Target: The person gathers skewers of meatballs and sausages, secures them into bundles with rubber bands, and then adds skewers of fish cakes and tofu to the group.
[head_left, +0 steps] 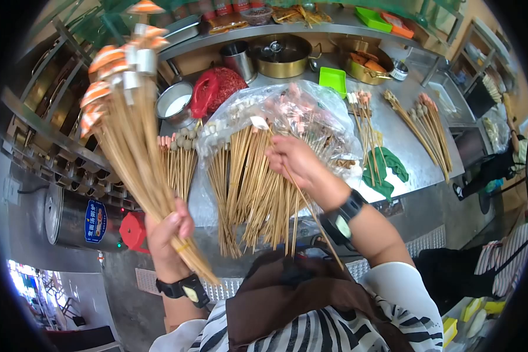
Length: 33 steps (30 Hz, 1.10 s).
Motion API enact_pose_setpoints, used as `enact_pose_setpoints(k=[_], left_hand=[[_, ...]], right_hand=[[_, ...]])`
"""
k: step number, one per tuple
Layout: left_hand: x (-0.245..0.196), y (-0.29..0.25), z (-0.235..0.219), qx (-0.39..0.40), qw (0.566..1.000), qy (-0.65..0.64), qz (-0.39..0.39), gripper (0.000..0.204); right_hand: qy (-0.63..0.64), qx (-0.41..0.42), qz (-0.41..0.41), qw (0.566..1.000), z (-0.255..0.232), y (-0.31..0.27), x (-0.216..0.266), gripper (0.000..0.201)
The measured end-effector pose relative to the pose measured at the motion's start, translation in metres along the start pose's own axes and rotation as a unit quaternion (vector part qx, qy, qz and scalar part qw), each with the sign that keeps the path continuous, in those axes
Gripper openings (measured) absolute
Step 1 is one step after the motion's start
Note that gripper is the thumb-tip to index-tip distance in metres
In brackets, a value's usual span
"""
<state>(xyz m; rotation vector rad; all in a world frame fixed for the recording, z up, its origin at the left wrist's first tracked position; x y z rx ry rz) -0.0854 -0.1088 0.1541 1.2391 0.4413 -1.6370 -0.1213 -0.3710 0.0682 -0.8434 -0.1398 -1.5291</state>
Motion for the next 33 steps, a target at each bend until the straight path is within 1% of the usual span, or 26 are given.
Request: enact_pose_setpoints(k=[1, 3, 4, 5, 7, 9, 10, 11, 13, 14, 15, 16, 17, 19, 20, 21, 23, 24, 25, 26, 27, 28, 29, 31, 33], left_hand=[[0.012, 0.003, 0.0, -0.006, 0.999, 0.028, -0.021, 0.04], [0.036, 0.011, 0.008, 0.011, 0.997, 0.057, -0.046, 0.029], [0.051, 0.015, 0.011, 0.028, 0.994, 0.076, -0.073, 0.019], [0.064, 0.02, 0.012, 0.029, 0.994, 0.075, -0.072, 0.019], [0.101, 0.028, 0.023, 0.089, 0.986, 0.041, -0.132, 0.013], [0.135, 0.031, 0.036, 0.091, 0.981, 0.037, -0.166, 0.013], [0.166, 0.031, 0.051, 0.097, 0.977, 0.038, -0.184, 0.011], [0.183, 0.029, 0.053, 0.107, 0.972, 0.024, -0.206, 0.012], [0.22, 0.023, 0.049, 0.114, 0.966, -0.002, -0.23, 0.012], [0.229, 0.019, 0.048, 0.125, 0.965, -0.004, -0.23, 0.012], [0.238, 0.014, 0.045, 0.1, 0.96, -0.012, -0.263, 0.013], [0.24, 0.013, 0.044, 0.074, 0.953, -0.02, -0.294, 0.013], [0.239, 0.014, 0.046, 0.081, 0.953, -0.02, -0.291, 0.013], [0.227, 0.013, 0.043, 0.024, 0.948, 0.005, -0.316, 0.016], [0.232, 0.014, 0.035, 0.026, 0.947, 0.008, -0.319, 0.02], [0.229, 0.015, 0.035, 0.025, 0.949, 0.008, -0.314, 0.02], [0.22, 0.015, 0.033, -0.005, 0.957, 0.065, -0.284, 0.024], [0.216, 0.014, 0.036, -0.032, 0.957, 0.092, -0.272, 0.027], [0.217, 0.014, 0.035, -0.038, 0.958, 0.092, -0.27, 0.027], [0.22, 0.015, 0.034, -0.012, 0.958, 0.093, -0.27, 0.026], [0.22, 0.013, 0.031, 0.011, 0.958, 0.094, -0.272, 0.025], [0.211, 0.013, 0.037, 0.011, 0.949, 0.098, -0.3, 0.023], [0.209, 0.013, 0.032, -0.002, 0.948, 0.099, -0.301, 0.023], [0.203, 0.015, 0.034, 0.032, 0.961, 0.019, -0.275, 0.02], [0.192, 0.011, 0.033, 0.026, 0.963, 0.018, -0.267, 0.018]], right_hand=[[-0.021, -0.008, -0.011, 1.0, -0.006, -0.018, -0.001, 0.029], [-0.039, -0.055, -0.021, 0.998, -0.013, -0.058, 0.0, 0.031], [-0.041, -0.055, -0.022, 0.997, -0.021, -0.071, -0.001, 0.031], [-0.042, -0.073, -0.033, 0.996, -0.032, -0.082, 0.0, 0.031], [-0.041, -0.095, -0.045, 0.994, -0.046, -0.093, 0.009, 0.031], [-0.005, -0.093, -0.115, 0.989, -0.055, -0.102, 0.027, 0.026], [0.02, -0.039, -0.161, 0.986, -0.049, -0.116, 0.046, 0.027], [0.021, -0.046, -0.171, 0.984, -0.047, -0.123, 0.052, 0.027], [0.006, -0.03, -0.206, 0.978, -0.044, -0.133, 0.065, 0.025], [0.006, -0.033, -0.22, 0.975, -0.048, -0.133, 0.071, 0.024], [0.005, -0.036, -0.229, 0.973, -0.053, -0.133, 0.078, 0.024], [-0.014, -0.058, -0.252, 0.966, -0.057, -0.133, 0.087, 0.024], [-0.033, -0.079, -0.274, 0.958, -0.062, -0.131, 0.094, 0.023], [-0.043, -0.083, -0.295, 0.951, -0.068, -0.13, 0.106, 0.023], [-0.065, -0.11, -0.333, 0.934, -0.069, -0.131, 0.111, 0.022], [-0.086, -0.135, -0.37, 0.915, -0.068, -0.131, 0.116, 0.021], [-0.103, -0.133, -0.371, 0.913, -0.063, -0.126, 0.112, 0.018], [-0.096, -0.112, -0.368, 0.918, -0.061, -0.12, 0.106, 0.016], [-0.088, -0.09, -0.363, 0.923, -0.058, -0.115, 0.101, 0.014], [-0.071, -0.078, -0.335, 0.936, -0.055, -0.112, 0.096, 0.011], [-0.071, -0.072, -0.324, 0.941, -0.05, -0.111, 0.092, 0.011], [-0.054, -0.052, -0.281, 0.957, -0.048, -0.11, 0.088, 0.012], [-0.038, -0.034, -0.238, 0.97, -0.045, -0.105, 0.082, 0.013], [-0.041, -0.021, -0.211, 0.976, -0.043, -0.095, 0.07, 0.015], [-0.027, -0.03, -0.18, 0.983, -0.045, -0.077, 0.055, 0.017]])
Point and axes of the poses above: each hand's wrist, its own y-axis towards the middle knuckle, its own z-axis out of the palm, x = y × z, the point moved 4 cm from there along y, towards the middle knuckle, and after that the axes turned 8 degrees about z, right-handed, at the moved point
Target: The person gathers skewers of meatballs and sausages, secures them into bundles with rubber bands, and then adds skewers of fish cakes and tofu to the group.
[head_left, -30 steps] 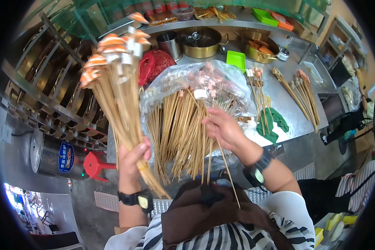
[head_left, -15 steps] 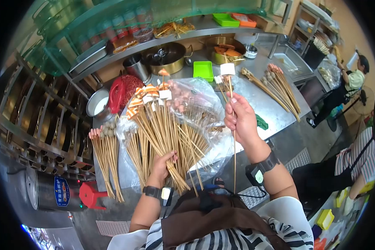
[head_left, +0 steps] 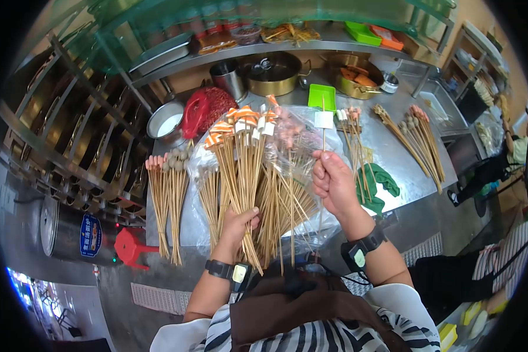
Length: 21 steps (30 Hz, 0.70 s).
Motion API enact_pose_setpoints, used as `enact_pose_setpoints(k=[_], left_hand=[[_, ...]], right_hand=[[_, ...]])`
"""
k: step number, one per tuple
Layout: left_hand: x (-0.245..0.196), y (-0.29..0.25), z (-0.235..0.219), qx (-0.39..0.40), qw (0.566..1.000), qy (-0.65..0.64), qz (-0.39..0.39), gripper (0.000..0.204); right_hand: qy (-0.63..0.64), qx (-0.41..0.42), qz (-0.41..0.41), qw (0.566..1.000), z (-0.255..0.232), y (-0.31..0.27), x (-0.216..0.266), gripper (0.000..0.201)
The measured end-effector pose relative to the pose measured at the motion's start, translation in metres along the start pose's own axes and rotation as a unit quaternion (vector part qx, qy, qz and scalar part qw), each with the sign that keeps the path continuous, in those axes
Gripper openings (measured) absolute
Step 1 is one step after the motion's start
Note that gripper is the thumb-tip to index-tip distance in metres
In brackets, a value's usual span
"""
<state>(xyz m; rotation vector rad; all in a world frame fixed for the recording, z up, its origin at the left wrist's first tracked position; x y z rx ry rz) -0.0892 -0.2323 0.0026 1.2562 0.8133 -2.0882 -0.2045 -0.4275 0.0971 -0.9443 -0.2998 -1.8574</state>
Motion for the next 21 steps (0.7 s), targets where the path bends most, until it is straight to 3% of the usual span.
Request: enact_pose_setpoints(k=[2, 4, 10, 12, 14, 16, 19, 21], left_hand=[[-0.004, -0.01, -0.002, -0.002, 1.0, 0.013, -0.002, 0.017], [-0.008, -0.021, 0.004, -0.006, 1.0, 0.016, 0.005, 0.018], [-0.02, -0.04, 0.024, 0.014, 0.995, 0.05, 0.088, 0.022], [-0.017, -0.045, 0.027, -0.005, 0.997, 0.036, 0.075, 0.026], [-0.02, -0.051, 0.03, -0.024, 0.991, 0.03, 0.126, 0.025], [-0.02, -0.054, 0.027, -0.011, 0.992, 0.029, 0.124, 0.028], [-0.02, -0.06, 0.023, -0.008, 0.995, -0.015, 0.099, 0.027], [-0.015, -0.06, 0.018, 0.037, 0.996, -0.06, 0.057, 0.026]], right_hand=[[0.009, -0.006, 0.017, 1.0, -0.002, 0.015, -0.021, 0.013], [0.025, -0.062, 0.029, 0.997, -0.005, 0.033, -0.046, 0.011], [-0.027, -0.057, 0.013, 0.998, 0.041, 0.046, -0.083, 0.029], [-0.107, -0.094, -0.127, 0.982, 0.054, 0.047, -0.08, 0.028], [-0.134, -0.098, -0.115, 0.979, 0.057, 0.044, -0.075, 0.025], [-0.108, -0.079, -0.118, 0.984, 0.059, 0.044, -0.073, 0.021], [-0.088, -0.046, -0.092, 0.991, 0.064, 0.031, -0.064, 0.019], [-0.061, -0.021, -0.097, 0.993, 0.069, 0.023, -0.059, 0.014]])
Point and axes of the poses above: each hand's wrist, its own y-axis towards the middle knuckle, its own z-axis out of the palm, x = y × z, the point moved 4 cm from there along y, towards the middle knuckle, and after that the axes turned 8 degrees about z, right-handed, at the moved point
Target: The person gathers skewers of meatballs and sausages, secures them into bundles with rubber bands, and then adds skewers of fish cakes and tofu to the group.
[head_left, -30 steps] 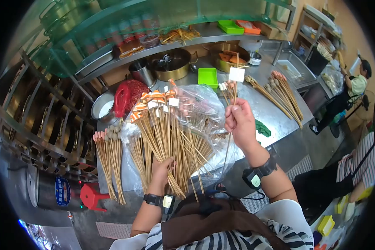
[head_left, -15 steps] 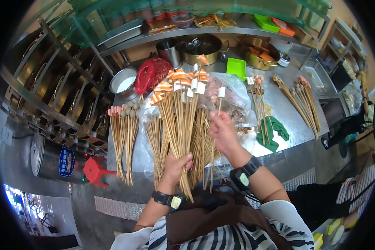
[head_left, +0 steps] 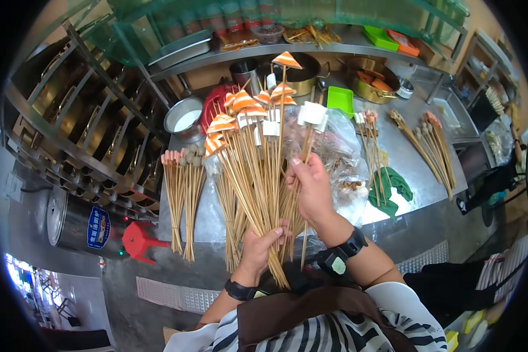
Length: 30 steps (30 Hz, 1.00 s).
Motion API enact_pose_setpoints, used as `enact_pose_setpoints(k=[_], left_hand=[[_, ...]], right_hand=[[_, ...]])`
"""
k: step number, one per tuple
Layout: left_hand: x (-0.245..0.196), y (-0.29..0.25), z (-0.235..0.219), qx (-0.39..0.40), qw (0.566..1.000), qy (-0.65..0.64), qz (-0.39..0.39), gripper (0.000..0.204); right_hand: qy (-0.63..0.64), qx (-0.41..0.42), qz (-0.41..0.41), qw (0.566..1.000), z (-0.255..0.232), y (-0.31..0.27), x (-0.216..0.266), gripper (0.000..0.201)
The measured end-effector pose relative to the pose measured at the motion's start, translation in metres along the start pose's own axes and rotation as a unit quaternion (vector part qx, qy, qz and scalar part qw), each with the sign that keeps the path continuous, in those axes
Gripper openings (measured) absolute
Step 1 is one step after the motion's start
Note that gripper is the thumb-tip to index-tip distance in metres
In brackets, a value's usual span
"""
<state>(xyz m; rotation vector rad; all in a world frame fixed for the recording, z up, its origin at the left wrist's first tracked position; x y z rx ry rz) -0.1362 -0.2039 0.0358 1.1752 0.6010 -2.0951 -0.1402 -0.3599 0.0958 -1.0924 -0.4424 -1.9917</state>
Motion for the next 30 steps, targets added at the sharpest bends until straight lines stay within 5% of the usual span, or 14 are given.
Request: enact_pose_setpoints(k=[5, 13, 23, 30], left_hand=[[-0.001, -0.001, -0.003, 0.005, 1.0, -0.011, 0.012, 0.029], [-0.006, -0.001, -0.004, -0.027, 0.996, 0.05, 0.069, 0.022], [-0.016, -0.009, 0.006, -0.011, 0.998, 0.05, 0.038, 0.018], [-0.003, -0.013, -0.002, 0.061, 0.994, -0.086, -0.013, 0.026]], right_hand=[[0.103, 0.012, 0.047, 0.993, -0.011, -0.005, 0.008, 0.008], [0.072, -0.008, 0.073, 0.995, -0.018, -0.002, 0.018, 0.011], [-0.048, 0.001, 0.115, 0.992, 0.011, 0.006, -0.002, 0.023], [0.064, 0.027, 0.157, 0.985, 0.001, 0.013, -0.007, 0.021]])
Point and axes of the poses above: each hand's wrist, its own y-axis towards the middle knuckle, its own z-axis out of the palm, x = y × z, the point moved 4 cm from there along y, towards the middle knuckle, and after that the axes turned 8 degrees about z, right-handed, at the moved point
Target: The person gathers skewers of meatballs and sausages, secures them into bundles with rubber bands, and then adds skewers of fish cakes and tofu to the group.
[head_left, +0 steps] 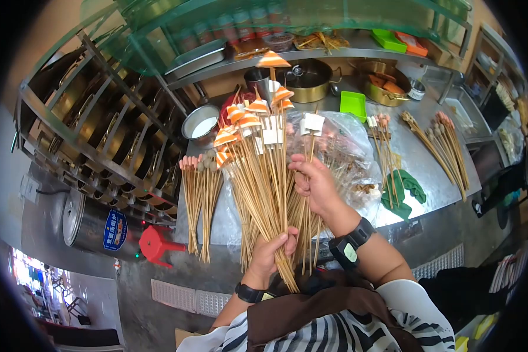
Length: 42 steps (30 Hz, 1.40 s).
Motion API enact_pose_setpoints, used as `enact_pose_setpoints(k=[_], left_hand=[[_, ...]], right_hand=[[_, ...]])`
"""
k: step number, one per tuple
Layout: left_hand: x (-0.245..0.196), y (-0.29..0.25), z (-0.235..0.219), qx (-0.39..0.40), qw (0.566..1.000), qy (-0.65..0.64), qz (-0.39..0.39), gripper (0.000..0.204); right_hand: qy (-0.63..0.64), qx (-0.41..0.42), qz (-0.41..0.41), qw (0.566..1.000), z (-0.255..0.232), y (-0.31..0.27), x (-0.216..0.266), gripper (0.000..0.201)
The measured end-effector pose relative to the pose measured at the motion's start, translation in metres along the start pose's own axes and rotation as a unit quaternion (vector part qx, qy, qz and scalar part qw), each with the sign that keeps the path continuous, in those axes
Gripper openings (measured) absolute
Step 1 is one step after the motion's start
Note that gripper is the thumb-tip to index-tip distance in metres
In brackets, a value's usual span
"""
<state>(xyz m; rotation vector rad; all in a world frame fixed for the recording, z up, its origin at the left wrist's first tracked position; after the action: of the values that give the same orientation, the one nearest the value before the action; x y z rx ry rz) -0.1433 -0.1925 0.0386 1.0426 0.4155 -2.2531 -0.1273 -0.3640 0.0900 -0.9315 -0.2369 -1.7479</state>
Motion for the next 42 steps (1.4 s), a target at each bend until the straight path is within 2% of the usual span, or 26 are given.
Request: enact_pose_setpoints(k=[1, 2, 4, 7, 9, 11, 13, 15, 17, 18, 20, 23, 27, 30, 31, 33, 35, 38, 42], left_hand=[[0.001, -0.001, 0.001, 0.022, 0.998, -0.062, -0.022, 0.029], [0.0, 0.0, 0.002, 0.022, 0.998, -0.06, -0.021, 0.029], [-0.001, -0.001, 0.009, 0.037, 0.991, -0.123, -0.027, 0.032], [0.005, 0.003, 0.002, 0.066, 0.982, -0.173, -0.032, 0.029], [0.007, 0.003, -0.002, 0.06, 0.985, -0.158, -0.044, 0.032], [0.008, 0.001, -0.001, 0.104, 0.98, -0.165, -0.047, 0.034], [0.01, 0.0, -0.002, 0.09, 0.981, -0.164, -0.056, 0.036], [0.011, 0.004, -0.004, 0.091, 0.982, -0.154, -0.063, 0.039], [0.015, 0.002, -0.005, 0.074, 0.982, -0.16, -0.074, 0.04], [0.013, 0.004, -0.003, 0.073, 0.982, -0.16, -0.063, 0.04], [0.011, 0.004, -0.001, 0.066, 0.983, -0.161, -0.053, 0.04], [0.013, 0.001, -0.005, 0.02, 0.987, -0.149, -0.059, 0.04], [0.013, 0.002, -0.007, 0.056, 0.974, -0.209, -0.067, 0.035], [0.009, 0.002, -0.007, 0.036, 0.985, -0.16, -0.062, 0.031], [0.006, 0.001, -0.007, 0.006, 0.992, -0.118, -0.049, 0.033], [0.003, 0.0, -0.008, -0.023, 0.996, -0.077, -0.033, 0.035], [0.001, 0.0, -0.013, -0.034, 0.999, 0.008, -0.03, 0.034], [-0.008, -0.001, -0.002, -0.08, 0.994, 0.068, -0.02, 0.036], [-0.011, -0.001, 0.003, -0.051, 0.997, 0.048, -0.022, 0.038]], right_hand=[[-0.025, 0.021, 0.014, 0.999, 0.002, 0.001, -0.002, 0.021], [-0.024, 0.022, 0.014, 0.999, 0.004, 0.001, -0.003, 0.021], [-0.028, 0.106, 0.047, 0.993, 0.015, -0.002, -0.01, 0.025], [-0.037, 0.137, 0.046, 0.989, 0.025, -0.008, -0.005, 0.023], [-0.046, 0.144, 0.048, 0.987, 0.027, -0.009, -0.004, 0.023], [-0.058, 0.146, 0.059, 0.986, 0.028, -0.009, 0.0, 0.022], [-0.094, 0.166, 0.082, 0.978, 0.03, -0.008, 0.004, 0.019], [-0.125, 0.102, 0.069, 0.984, 0.03, -0.006, 0.007, 0.018], [-0.13, 0.14, 0.073, 0.979, 0.019, 0.006, 0.004, 0.015], [-0.128, 0.136, 0.085, 0.979, 0.018, 0.006, 0.002, 0.015], [-0.094, 0.12, 0.052, 0.987, 0.02, 0.006, 0.004, 0.017], [-0.101, 0.106, 0.049, 0.988, 0.018, 0.012, -0.002, 0.02], [-0.108, 0.092, 0.042, 0.989, 0.015, 0.017, -0.009, 0.017], [-0.135, 0.083, 0.038, 0.987, 0.014, 0.011, -0.009, 0.021], [-0.137, 0.085, 0.036, 0.986, 0.015, 0.007, -0.009, 0.021], [-0.124, 0.023, -0.009, 0.992, 0.012, 0.0, -0.003, 0.026], [-0.136, 0.038, 0.0, 0.99, 0.008, -0.001, -0.002, 0.032], [-0.253, 0.011, -0.04, 0.967, 0.018, -0.01, -0.005, 0.034], [-0.192, 0.036, 0.003, 0.981, 0.018, -0.004, -0.008, 0.025]])
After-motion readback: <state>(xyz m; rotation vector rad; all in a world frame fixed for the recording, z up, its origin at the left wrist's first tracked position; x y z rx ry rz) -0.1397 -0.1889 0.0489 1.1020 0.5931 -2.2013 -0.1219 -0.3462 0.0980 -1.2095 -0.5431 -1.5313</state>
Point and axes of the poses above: each hand's wrist, its own y-axis towards the middle knuckle, its own z-axis out of the palm, x = y × z, the point moved 4 cm from there along y, towards the middle knuckle, and after that the axes turned 8 degrees about z, right-handed, at the moved point
